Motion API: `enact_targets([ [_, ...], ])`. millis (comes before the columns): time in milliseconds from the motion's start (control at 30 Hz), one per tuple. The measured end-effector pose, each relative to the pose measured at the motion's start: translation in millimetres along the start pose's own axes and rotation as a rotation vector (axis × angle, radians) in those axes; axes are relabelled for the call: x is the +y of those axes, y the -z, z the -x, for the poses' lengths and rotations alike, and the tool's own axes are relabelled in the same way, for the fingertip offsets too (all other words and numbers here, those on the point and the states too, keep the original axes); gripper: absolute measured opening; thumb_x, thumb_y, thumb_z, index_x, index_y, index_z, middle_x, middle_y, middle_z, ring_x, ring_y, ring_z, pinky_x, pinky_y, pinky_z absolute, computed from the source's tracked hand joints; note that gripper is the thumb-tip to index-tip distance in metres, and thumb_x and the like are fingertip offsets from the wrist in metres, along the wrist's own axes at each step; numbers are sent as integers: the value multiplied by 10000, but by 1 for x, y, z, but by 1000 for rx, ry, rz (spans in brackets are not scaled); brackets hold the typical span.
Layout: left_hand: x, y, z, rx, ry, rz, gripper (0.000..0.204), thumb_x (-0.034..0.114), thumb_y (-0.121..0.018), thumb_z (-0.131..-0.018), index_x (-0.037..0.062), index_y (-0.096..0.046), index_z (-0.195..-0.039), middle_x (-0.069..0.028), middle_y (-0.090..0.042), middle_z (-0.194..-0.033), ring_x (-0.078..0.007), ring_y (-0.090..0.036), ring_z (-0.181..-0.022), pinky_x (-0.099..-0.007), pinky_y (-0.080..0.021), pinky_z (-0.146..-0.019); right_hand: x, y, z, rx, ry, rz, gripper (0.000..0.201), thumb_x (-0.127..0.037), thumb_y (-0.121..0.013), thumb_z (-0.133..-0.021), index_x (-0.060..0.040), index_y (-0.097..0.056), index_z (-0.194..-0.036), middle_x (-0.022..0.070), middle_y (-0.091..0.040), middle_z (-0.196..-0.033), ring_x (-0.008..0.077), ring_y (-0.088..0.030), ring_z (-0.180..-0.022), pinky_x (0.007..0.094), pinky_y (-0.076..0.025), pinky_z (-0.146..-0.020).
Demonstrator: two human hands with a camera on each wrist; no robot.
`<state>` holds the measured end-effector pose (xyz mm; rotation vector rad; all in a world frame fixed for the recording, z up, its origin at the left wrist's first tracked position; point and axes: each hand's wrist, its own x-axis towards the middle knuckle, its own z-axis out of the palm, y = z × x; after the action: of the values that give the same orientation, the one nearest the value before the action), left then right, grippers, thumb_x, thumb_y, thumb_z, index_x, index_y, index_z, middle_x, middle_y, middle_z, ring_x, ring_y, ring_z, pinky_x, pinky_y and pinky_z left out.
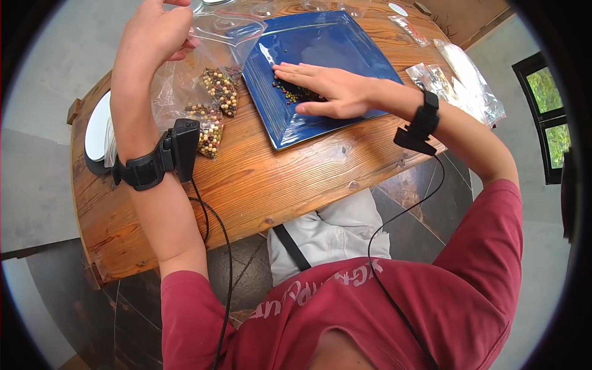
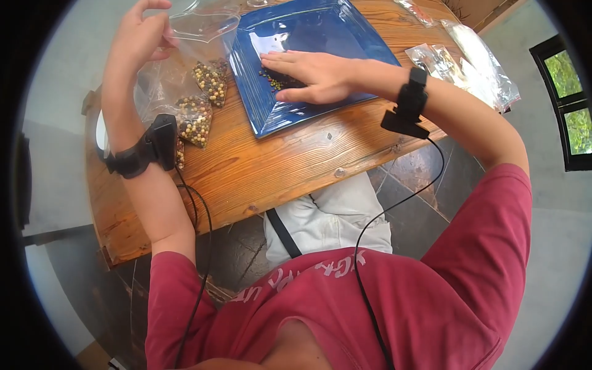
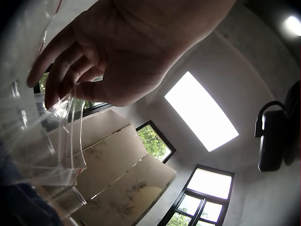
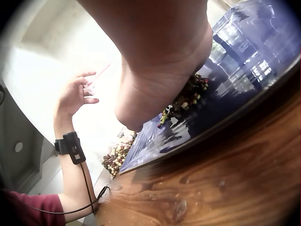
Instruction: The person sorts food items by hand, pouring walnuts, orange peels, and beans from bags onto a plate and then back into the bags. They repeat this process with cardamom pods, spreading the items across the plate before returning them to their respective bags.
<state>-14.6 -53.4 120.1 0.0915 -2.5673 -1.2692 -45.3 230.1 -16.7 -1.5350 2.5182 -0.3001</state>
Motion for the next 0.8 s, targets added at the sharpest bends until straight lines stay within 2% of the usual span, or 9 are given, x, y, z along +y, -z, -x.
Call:
enact_targets([
  [67,1,1,3,0,-21,2,263,83,-481,-941,-24,-561,-1167,-108,-650,-729,-188,-668,-597,-329,-545,-500,0,1,6,52,57,30,849,-547,-438,-1050,41,-200,-1614,223,-185,-1696,329,-145,-1587,472,-120,-1291],
  [167,3,-2,10,-11,-73,26,259,96,-477,-948,-26,-569,-1158,-113,-652,-734,-195,-665,-598,-332,-548,-510,20,1,-7,151,-119,74,849,-560,-403,-1060,45,-187,-1615,236,-183,-1693,331,-145,-1587,455,-112,-1292],
  [233,6,-4,12,-13,-88,3,258,105,-472,-954,-25,-578,-1151,-117,-654,-738,-202,-664,-599,-335,-550,-518,37,3,-21,124,-231,129,889,-622,-325,-1062,55,-165,-1615,256,-172,-1688,329,-134,-1588,434,-111,-1293],
  [300,11,-3,15,-4,-98,-23,262,109,-468,-955,-24,-587,-1147,-120,-658,-743,-208,-666,-603,-341,-551,-523,44,0,-32,99,-264,88,903,-635,-324,-1057,58,-164,-1613,251,-170,-1689,324,-123,-1590,433,-107,-1296],
  [500,14,-2,13,18,-21,-44,274,114,-464,-951,-29,-592,-1146,-128,-658,-746,-209,-667,-615,-348,-553,-532,12,-8,-39,44,-82,-5,918,-643,-346,-1047,54,-163,-1614,238,-146,-1698,319,-105,-1592,431,-99,-1299],
  [600,11,-4,9,-12,-27,-29,275,114,-467,-947,-34,-587,-1145,-129,-658,-749,-208,-668,-620,-350,-554,-536,-15,-10,-28,20,-25,37,921,-630,-366,-1041,62,-156,-1612,244,-153,-1694,332,-113,-1590,446,-103,-1300],
  [800,9,-4,8,-10,-28,-30,275,107,-471,-941,-34,-586,-1146,-133,-663,-763,-208,-668,-629,-354,-555,-545,-33,-11,9,4,78,172,925,-624,-371,-1030,81,-182,-1599,251,-170,-1688,342,-151,-1583,485,-106,-1297],
])
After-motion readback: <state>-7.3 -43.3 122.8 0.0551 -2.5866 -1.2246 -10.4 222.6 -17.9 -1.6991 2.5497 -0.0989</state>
